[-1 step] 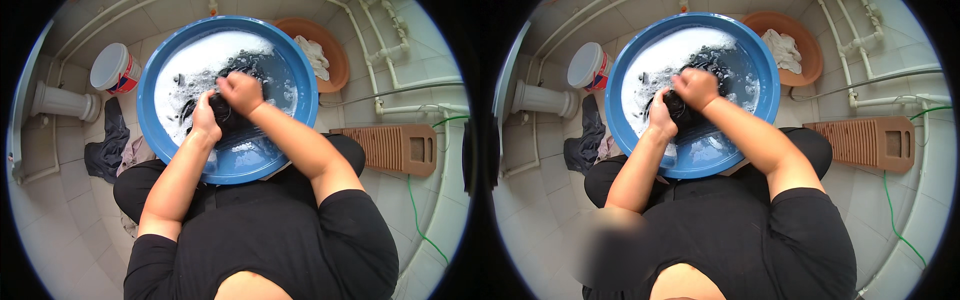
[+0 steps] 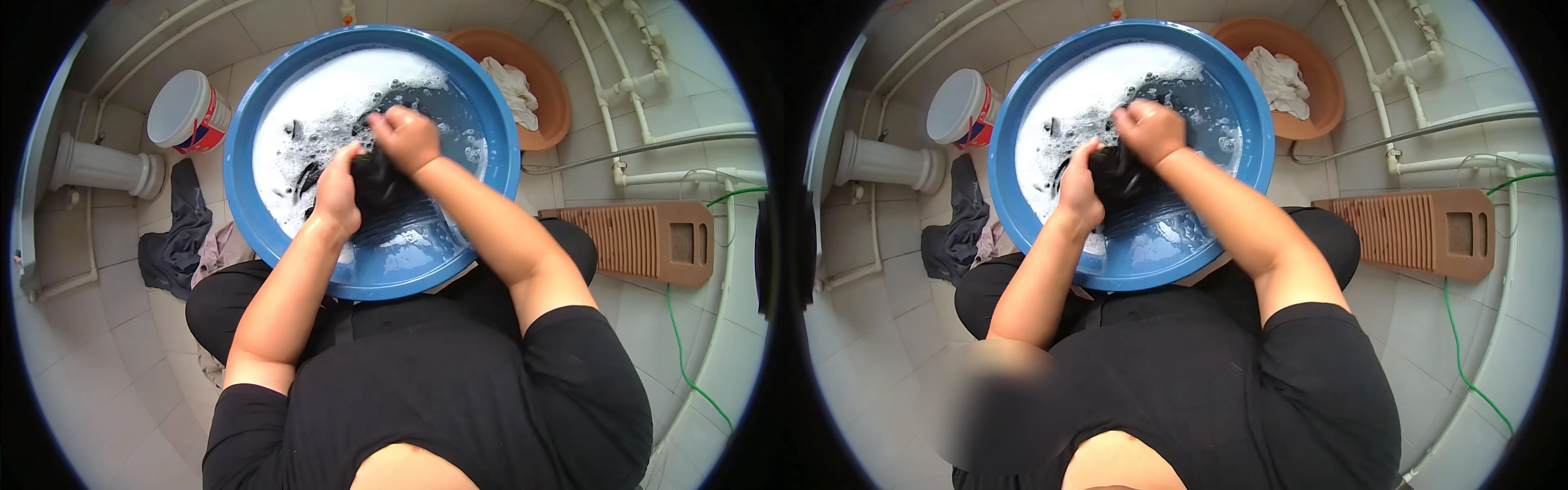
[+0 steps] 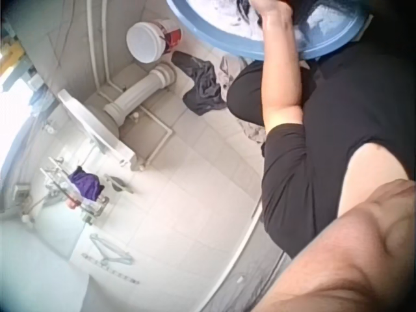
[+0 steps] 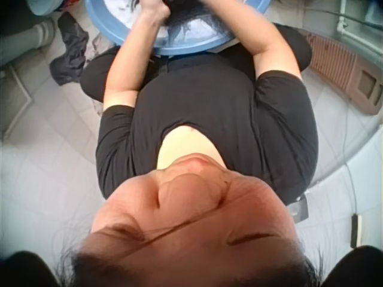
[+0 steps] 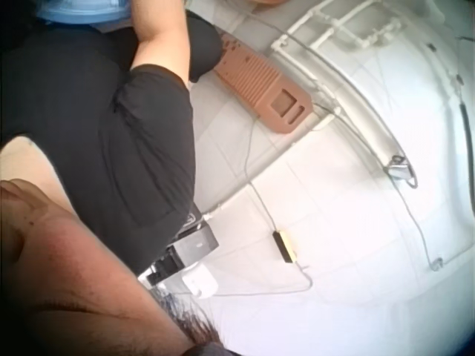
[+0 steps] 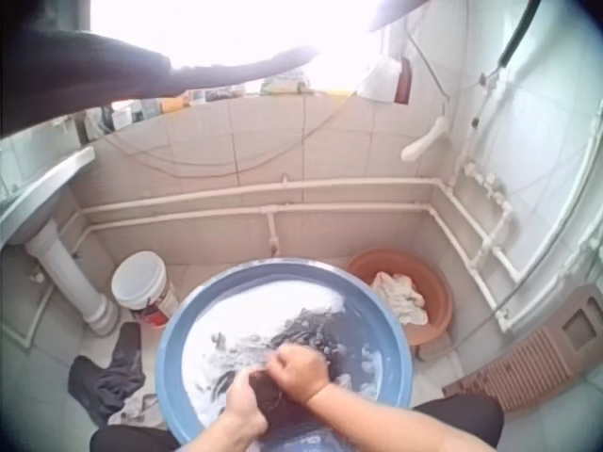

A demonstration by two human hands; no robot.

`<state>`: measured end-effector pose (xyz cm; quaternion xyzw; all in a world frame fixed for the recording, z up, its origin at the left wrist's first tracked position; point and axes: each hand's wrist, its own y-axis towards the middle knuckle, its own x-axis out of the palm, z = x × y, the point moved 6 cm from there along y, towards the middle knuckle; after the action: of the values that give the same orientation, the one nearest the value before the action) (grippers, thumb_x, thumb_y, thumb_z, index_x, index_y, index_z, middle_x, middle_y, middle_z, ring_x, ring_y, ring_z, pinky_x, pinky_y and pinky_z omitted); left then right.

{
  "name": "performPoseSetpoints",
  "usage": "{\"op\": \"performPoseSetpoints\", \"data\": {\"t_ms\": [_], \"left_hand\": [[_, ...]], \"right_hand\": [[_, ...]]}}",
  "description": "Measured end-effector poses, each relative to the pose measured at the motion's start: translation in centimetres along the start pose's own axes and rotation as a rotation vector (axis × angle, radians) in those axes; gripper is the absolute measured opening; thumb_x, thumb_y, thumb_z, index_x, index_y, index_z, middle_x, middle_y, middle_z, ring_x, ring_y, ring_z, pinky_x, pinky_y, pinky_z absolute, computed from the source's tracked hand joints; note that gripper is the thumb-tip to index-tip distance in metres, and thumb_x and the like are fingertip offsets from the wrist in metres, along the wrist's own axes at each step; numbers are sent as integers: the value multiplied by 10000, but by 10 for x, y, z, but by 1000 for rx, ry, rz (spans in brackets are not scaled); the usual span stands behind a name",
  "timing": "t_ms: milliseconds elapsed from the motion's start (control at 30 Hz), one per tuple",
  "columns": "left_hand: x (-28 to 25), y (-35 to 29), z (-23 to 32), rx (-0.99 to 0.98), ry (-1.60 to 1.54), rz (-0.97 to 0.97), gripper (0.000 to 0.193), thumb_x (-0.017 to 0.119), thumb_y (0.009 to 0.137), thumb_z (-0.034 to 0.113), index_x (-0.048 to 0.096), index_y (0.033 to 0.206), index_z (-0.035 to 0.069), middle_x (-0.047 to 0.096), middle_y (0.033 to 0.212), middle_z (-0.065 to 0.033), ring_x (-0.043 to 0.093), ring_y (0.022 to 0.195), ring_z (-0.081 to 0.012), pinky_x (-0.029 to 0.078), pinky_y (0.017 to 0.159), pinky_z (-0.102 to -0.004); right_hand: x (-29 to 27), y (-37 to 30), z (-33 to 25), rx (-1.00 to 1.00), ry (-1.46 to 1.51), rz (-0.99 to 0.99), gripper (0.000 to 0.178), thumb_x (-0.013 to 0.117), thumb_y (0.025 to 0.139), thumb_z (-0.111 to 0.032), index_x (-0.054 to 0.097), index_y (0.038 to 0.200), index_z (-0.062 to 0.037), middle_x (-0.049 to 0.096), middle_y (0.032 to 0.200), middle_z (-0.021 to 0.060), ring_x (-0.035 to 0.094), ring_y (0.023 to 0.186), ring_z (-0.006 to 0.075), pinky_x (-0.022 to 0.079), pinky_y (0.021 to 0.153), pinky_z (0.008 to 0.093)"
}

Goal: The person sits on the floor and hand-washes a dark garment in a blue basin filled with soapy water. They repeatedly scrub, wring, and agitate the fabric by hand throughout the clip.

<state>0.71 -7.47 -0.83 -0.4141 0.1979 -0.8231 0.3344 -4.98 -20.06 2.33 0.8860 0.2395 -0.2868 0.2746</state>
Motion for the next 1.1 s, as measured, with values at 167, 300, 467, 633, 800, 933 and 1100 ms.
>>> {"op": "performPoseSetpoints", "data": {"t_ms": [167, 300, 467, 633, 800, 933, 1100], "left_hand": [[37, -41, 12, 18, 895, -610, 331, 538, 884, 284, 584, 1142, 82, 594, 998, -42, 515, 964, -137, 389, 851, -249], [-7, -12, 34, 682, 1545, -168, 413, 594, 803, 236, 542, 1175, 64, 540, 1181, -154, 479, 1126, -309, 373, 956, -370], [-56, 3, 37, 566, 1857, 128, 516, 643, 751, 323, 518, 1187, 76, 453, 1270, -146, 431, 1151, -328, 389, 922, -401], [-74, 10, 56, 403, 1834, 94, 303, 617, 743, 262, 621, 957, 47, 603, 936, -178, 561, 919, -334, 441, 786, -405], [-55, -14, 74, 445, 1252, -189, 180, 562, 809, 182, 521, 881, 22, 506, 721, -27, 445, 690, -98, 384, 633, -259], [-41, -24, 75, 302, 575, -285, 130, 560, 846, 153, 549, 885, 29, 547, 803, 9, 479, 726, -45, 399, 659, -193], [-57, -12, 59, 292, 1148, 1, 486, 690, 744, 358, 575, 1011, -31, 631, 857, -100, 581, 794, -145, 449, 753, -271]], "right_hand": [[-17, 18, 98, 281, -346, -395, 308, 603, 747, -323, 571, 953, -97, 630, 897, 89, 596, 863, 283, 460, 707, 388], [-1, 6, 87, -23, -226, -499, 509, 629, 737, -226, 484, 1211, -112, 562, 1144, 134, 532, 1061, 303, 419, 909, 369], [8, -13, 106, 334, -289, -788, 364, 603, 737, -321, 616, 1024, -99, 598, 1065, 156, 561, 996, 320, 452, 832, 400], [-22, 13, 73, 133, 284, -470, 256, 593, 767, -220, 613, 915, -12, 614, 856, 106, 573, 820, 191, 434, 767, 299], [-55, 27, 65, 415, 749, -235, 204, 564, 820, -166, 597, 924, 6, 590, 866, 16, 518, 791, 96, 421, 732, 245], [-67, 29, 85, 335, 123, -44, 308, 581, 778, -219, 559, 1013, -21, 619, 946, 121, 583, 827, 240, 447, 766, 336], [-31, 9, 75, -233, -220, -295, 395, 620, 758, -370, 557, 1077, -146, 566, 1089, 129, 497, 1088, 324, 413, 899, 403]]}}
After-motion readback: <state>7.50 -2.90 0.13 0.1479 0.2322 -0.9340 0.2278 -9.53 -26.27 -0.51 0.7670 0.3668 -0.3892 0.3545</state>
